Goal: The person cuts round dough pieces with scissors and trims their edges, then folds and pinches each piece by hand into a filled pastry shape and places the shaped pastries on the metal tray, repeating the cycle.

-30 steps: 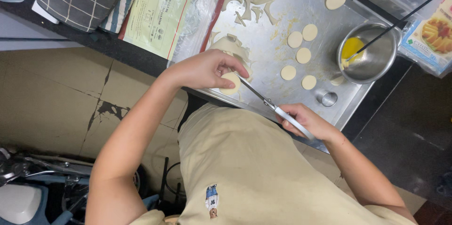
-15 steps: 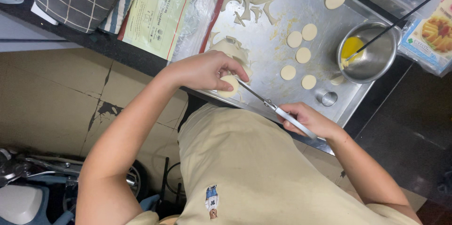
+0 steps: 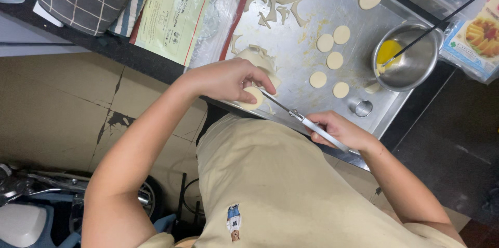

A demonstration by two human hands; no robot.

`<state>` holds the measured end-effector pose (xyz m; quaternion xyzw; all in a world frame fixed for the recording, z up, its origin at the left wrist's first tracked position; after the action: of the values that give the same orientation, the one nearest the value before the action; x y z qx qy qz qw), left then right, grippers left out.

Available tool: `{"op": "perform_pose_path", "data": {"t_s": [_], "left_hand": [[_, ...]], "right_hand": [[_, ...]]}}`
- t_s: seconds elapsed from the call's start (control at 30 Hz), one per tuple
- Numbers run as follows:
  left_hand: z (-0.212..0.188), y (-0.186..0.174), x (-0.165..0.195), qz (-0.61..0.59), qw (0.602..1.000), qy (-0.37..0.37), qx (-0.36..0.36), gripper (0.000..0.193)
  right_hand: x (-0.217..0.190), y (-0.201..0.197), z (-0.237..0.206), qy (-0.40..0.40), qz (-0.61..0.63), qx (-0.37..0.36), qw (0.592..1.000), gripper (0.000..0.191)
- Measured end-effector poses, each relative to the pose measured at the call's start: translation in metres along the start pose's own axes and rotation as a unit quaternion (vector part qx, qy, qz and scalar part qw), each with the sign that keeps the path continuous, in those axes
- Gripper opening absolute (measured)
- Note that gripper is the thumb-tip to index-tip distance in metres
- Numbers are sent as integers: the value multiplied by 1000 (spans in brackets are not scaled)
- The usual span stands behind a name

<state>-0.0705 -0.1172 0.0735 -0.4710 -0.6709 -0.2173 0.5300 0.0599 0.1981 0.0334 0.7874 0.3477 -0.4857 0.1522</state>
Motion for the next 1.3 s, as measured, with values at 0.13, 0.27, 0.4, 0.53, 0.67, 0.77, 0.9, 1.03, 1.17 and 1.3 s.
{"op": "perform_pose_path", "data": {"t_s": [0.13,0.27,0.4,0.53,0.67,0.77,0.9,1.03,1.17,1.3], "left_hand": [[1,1,-3,17,1000,8,-14,45],[2,0,-4,12,999,41,-18,46],[2,-1,-1,32,999,2,-37,48],[4,1,3,35,998,17,-50,49],[2,-1,-6,5,999,-22,-24,64],[0,-2,-20,-117,988,-1,96,58],[13,18,-33,-370,882,51,288,40],[27,46,-31,-529,751,-17,395,29],[39,65,-12,-584,685,-12,435,32],[39,80,8,-528,699,52,480,38]], "right_hand": [[2,0,0,2,12,-10,1000,31],[2,-3,1,-9,16,-21,1000,32],[0,-3,3,-11,3,-20,1000,31],[1,-1,5,-22,-1,-15,1000,28],[8,-5,2,34,8,-9,999,34],[10,-7,-3,-60,29,37,997,52],[11,2,-3,-32,98,166,981,65],[3,16,12,-61,74,257,962,60],[-14,29,23,-53,-3,315,948,49],[-35,32,19,-59,-64,316,945,43]]}}
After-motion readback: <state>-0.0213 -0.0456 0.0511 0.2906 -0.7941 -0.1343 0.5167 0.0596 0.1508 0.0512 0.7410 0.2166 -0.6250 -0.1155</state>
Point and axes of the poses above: each hand's wrist, its own z-axis towards the middle knuckle, its own y-axis out of the palm, x = y × z, the point moved 1 cm from there along z, towards the middle knuckle, and after that the axes turned 9 degrees about x, right-handed, at the moved point
